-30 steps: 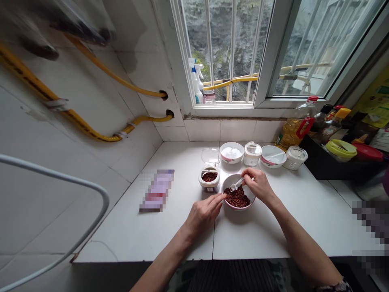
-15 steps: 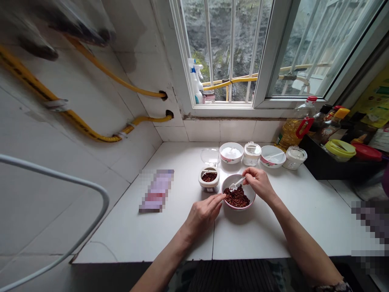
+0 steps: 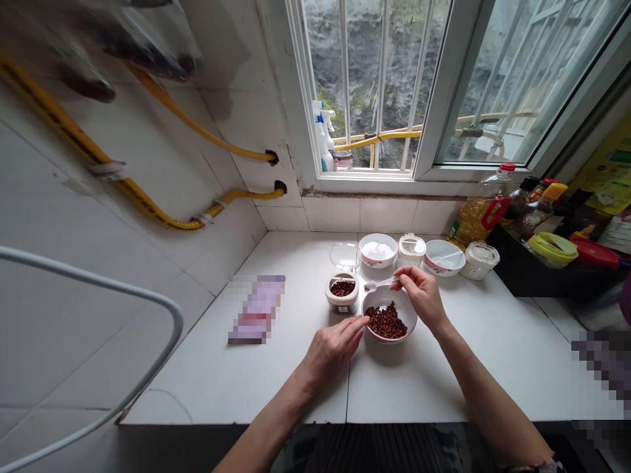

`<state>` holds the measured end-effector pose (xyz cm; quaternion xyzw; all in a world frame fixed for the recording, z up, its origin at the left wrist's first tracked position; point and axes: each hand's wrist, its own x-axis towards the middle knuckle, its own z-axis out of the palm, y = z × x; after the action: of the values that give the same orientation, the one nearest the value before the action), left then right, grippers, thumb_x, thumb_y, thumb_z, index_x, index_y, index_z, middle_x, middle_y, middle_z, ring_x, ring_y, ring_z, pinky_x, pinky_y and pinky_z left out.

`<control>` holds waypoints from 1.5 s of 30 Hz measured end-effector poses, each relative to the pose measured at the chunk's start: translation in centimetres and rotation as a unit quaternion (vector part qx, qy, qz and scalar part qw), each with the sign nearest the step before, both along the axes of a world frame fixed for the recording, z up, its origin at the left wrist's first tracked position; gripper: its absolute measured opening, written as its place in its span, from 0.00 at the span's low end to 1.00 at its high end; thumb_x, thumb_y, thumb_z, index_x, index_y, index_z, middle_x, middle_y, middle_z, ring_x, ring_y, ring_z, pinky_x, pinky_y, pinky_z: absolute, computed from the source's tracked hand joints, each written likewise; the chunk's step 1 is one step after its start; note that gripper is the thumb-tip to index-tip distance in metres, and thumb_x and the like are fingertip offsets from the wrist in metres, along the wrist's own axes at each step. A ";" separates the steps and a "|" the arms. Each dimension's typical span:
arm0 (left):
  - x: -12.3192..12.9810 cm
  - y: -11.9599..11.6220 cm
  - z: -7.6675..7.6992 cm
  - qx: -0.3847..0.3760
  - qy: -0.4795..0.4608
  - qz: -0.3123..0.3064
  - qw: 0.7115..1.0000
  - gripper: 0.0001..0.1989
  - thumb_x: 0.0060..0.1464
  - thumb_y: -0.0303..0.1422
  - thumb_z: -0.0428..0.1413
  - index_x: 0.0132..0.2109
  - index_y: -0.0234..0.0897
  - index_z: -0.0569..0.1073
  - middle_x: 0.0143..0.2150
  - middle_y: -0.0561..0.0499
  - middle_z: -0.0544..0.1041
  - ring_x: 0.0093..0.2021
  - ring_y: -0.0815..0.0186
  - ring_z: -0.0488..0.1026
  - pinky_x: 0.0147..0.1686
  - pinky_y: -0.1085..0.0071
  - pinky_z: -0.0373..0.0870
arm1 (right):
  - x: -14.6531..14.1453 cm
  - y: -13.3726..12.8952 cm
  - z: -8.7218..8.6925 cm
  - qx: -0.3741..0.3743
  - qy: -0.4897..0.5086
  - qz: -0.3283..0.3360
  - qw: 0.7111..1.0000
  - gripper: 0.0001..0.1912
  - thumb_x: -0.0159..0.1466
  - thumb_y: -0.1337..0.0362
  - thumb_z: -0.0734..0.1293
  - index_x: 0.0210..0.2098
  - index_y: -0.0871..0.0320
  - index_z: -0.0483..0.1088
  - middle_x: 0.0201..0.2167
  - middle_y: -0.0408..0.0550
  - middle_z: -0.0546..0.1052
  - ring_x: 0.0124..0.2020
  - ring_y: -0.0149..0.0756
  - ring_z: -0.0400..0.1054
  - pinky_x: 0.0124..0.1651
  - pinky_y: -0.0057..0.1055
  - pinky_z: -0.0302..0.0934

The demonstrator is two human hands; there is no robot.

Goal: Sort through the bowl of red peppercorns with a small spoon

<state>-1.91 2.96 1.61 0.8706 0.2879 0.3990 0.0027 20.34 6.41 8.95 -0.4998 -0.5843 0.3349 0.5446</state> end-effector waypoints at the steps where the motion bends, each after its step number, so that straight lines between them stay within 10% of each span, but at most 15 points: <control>1: 0.0 0.0 -0.1 0.000 0.001 0.000 1.000 0.15 0.67 0.25 0.48 0.58 0.35 0.70 0.48 0.43 0.82 0.44 0.63 0.82 0.40 0.70 0.82 | -0.6 -0.2 0.1 0.025 -0.006 0.000 1.000 0.09 0.63 0.59 0.62 0.35 0.56 0.70 0.26 0.47 0.80 0.30 0.38 0.76 0.39 0.35 0.70; 10: 0.0 0.1 -0.3 0.007 0.002 0.004 1.000 0.16 0.67 0.25 0.48 0.59 0.35 0.70 0.48 0.43 0.81 0.45 0.62 0.82 0.41 0.70 0.81 | -3.1 -0.8 0.4 0.245 -0.261 0.031 0.933 0.09 0.68 0.69 0.58 0.37 0.54 0.70 0.31 0.49 0.80 0.33 0.41 0.73 0.50 0.41 0.63; 24: -0.3 0.0 -0.4 0.014 0.006 0.023 1.000 0.17 0.66 0.25 0.50 0.60 0.38 0.70 0.55 0.41 0.78 0.49 0.62 0.81 0.42 0.70 0.82 | 1.3 -0.3 -1.2 0.114 -0.370 -0.007 0.922 0.09 0.59 0.72 0.61 0.28 0.54 0.70 0.25 0.45 0.78 0.29 0.39 0.69 0.50 0.39 0.60; 45: -0.2 0.2 -0.2 0.009 -0.004 0.013 1.000 0.15 0.67 0.25 0.50 0.57 0.36 0.72 0.49 0.44 0.81 0.45 0.64 0.82 0.41 0.72 0.81 | 1.3 0.1 -1.4 0.015 -0.172 0.009 0.985 0.08 0.57 0.68 0.59 0.27 0.54 0.70 0.18 0.41 0.77 0.23 0.35 0.72 0.38 0.32 0.65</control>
<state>-2.09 3.13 1.41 0.8652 0.2957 0.4050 -0.0089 21.62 6.50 7.57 -0.5362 -0.6786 0.2404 0.4407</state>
